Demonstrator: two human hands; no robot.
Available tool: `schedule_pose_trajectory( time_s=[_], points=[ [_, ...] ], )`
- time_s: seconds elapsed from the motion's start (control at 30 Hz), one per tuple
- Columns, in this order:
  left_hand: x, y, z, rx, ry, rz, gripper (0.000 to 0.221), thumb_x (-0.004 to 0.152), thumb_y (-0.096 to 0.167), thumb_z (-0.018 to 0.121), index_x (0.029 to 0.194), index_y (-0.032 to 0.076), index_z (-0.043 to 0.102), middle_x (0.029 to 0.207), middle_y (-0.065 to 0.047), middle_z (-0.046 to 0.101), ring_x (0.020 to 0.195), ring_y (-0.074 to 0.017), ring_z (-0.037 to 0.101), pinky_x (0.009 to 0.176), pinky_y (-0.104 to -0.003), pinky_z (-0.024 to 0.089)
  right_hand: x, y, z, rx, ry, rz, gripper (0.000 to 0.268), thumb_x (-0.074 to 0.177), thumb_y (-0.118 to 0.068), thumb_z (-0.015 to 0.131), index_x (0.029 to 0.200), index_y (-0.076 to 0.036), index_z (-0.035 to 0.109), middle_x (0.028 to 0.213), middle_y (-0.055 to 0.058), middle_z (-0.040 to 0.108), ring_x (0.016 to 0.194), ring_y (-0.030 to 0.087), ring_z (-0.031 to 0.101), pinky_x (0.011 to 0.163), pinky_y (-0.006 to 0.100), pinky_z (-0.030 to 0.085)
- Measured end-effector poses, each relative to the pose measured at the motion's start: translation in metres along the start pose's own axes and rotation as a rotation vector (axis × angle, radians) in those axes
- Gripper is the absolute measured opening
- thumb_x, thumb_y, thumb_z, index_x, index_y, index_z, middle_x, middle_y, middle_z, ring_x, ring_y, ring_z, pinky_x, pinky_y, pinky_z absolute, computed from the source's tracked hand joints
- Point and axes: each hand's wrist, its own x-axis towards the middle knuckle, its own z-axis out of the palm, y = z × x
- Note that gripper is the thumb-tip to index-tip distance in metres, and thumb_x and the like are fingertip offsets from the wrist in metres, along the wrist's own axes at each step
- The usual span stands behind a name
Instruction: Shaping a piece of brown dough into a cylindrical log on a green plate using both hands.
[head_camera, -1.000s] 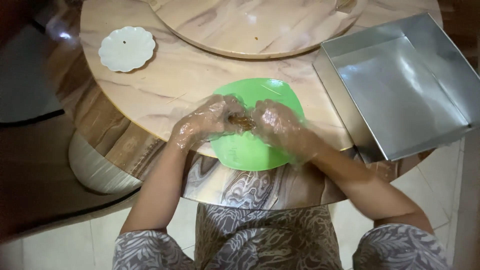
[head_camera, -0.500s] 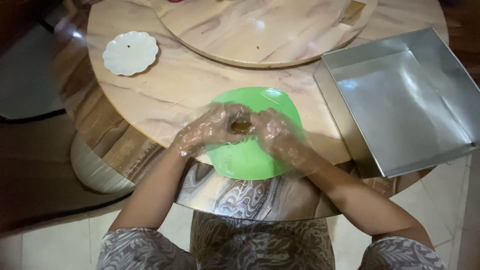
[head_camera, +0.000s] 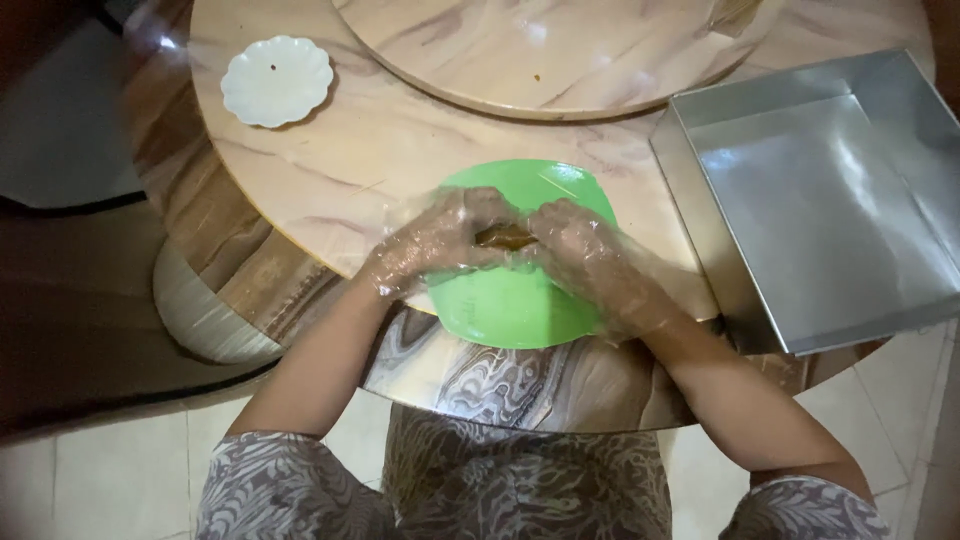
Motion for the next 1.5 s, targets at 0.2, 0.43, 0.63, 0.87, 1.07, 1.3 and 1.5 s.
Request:
schedule_pose_trajectory(
  time_s=[0.2,0.43,0.63,0.87,1.07,1.3,1.5],
  points=[
    [0.0,-0.026,0.018,0.204,0.085,0.23,0.018,0.083,0.011,0.074,0.097,0.0,0.071,0.083,-0.017,0.068,0.073,-0.0347,0.07,0.065,-0.042,0.06,-0.045,-0.006,-0.033,-0.058,0.054,0.04,0.038,0.088,-0.032,0.072,0.121,-0.015,0.064,0.103,0.006,0.062,0.107,0.025,0.06,0.097,0.038,0.051],
    [-0.012,0.009,-0.017,0.09,-0.071,-0.028,0.043,0.078,0.019,0.083,0.113,0.001,0.065,0.103,-0.019,0.066,0.1,-0.0381,0.067,0.09,-0.048,0.056,-0.049,-0.004,-0.046,-0.133,0.116,0.07,0.058,0.07,-0.041,0.091,0.118,-0.018,0.069,0.104,0.007,0.065,0.111,0.029,0.062,0.104,0.044,0.05],
    [-0.023,0.034,-0.029,0.05,-0.068,-0.325,0.042,0.08,-0.002,0.071,0.121,0.005,0.067,0.112,-0.016,0.067,0.097,-0.0327,0.069,0.091,-0.043,0.054,-0.04,-0.007,-0.052,-0.043,-0.108,0.329,0.037,0.087,-0.034,0.079,0.124,-0.032,0.072,0.11,0.006,0.065,0.115,0.029,0.065,0.097,0.042,0.055],
    [-0.027,0.02,-0.025,0.001,-0.028,-0.218,0.028,0.081,-0.005,0.072,0.108,0.0,0.069,0.101,-0.019,0.068,0.087,-0.0329,0.069,0.084,-0.042,0.054,-0.039,0.019,-0.044,0.067,0.03,0.158,0.022,0.088,-0.028,0.079,0.11,-0.025,0.079,0.098,0.008,0.075,0.102,0.032,0.072,0.091,0.044,0.058],
    [-0.025,0.013,-0.02,-0.071,0.004,-0.25,0.021,0.089,0.0,0.068,0.109,-0.003,0.07,0.098,-0.021,0.069,0.083,-0.031,0.07,0.083,-0.041,0.053,-0.051,0.005,-0.063,0.155,-0.003,0.181,0.022,0.097,-0.033,0.067,0.108,-0.018,0.079,0.1,0.016,0.076,0.101,0.038,0.071,0.095,0.052,0.053],
    [-0.013,-0.011,-0.016,0.027,0.082,0.096,0.02,0.083,0.011,0.074,0.098,-0.002,0.073,0.095,-0.026,0.07,0.082,-0.0402,0.069,0.076,-0.05,0.054,-0.033,0.016,-0.048,0.107,0.016,0.312,0.049,0.076,-0.057,0.085,0.118,-0.035,0.076,0.12,-0.001,0.069,0.116,0.026,0.066,0.101,0.044,0.053],
    [-0.003,-0.022,0.003,0.12,0.004,0.122,0.042,0.078,0.033,0.083,0.105,0.002,0.073,0.098,-0.021,0.071,0.089,-0.0349,0.07,0.086,-0.044,0.058,-0.042,0.019,0.013,-0.048,0.62,-0.514,0.052,0.095,-0.056,0.059,0.12,-0.01,0.06,0.099,0.008,0.058,0.095,0.027,0.061,0.084,0.04,0.054]
  ],
)
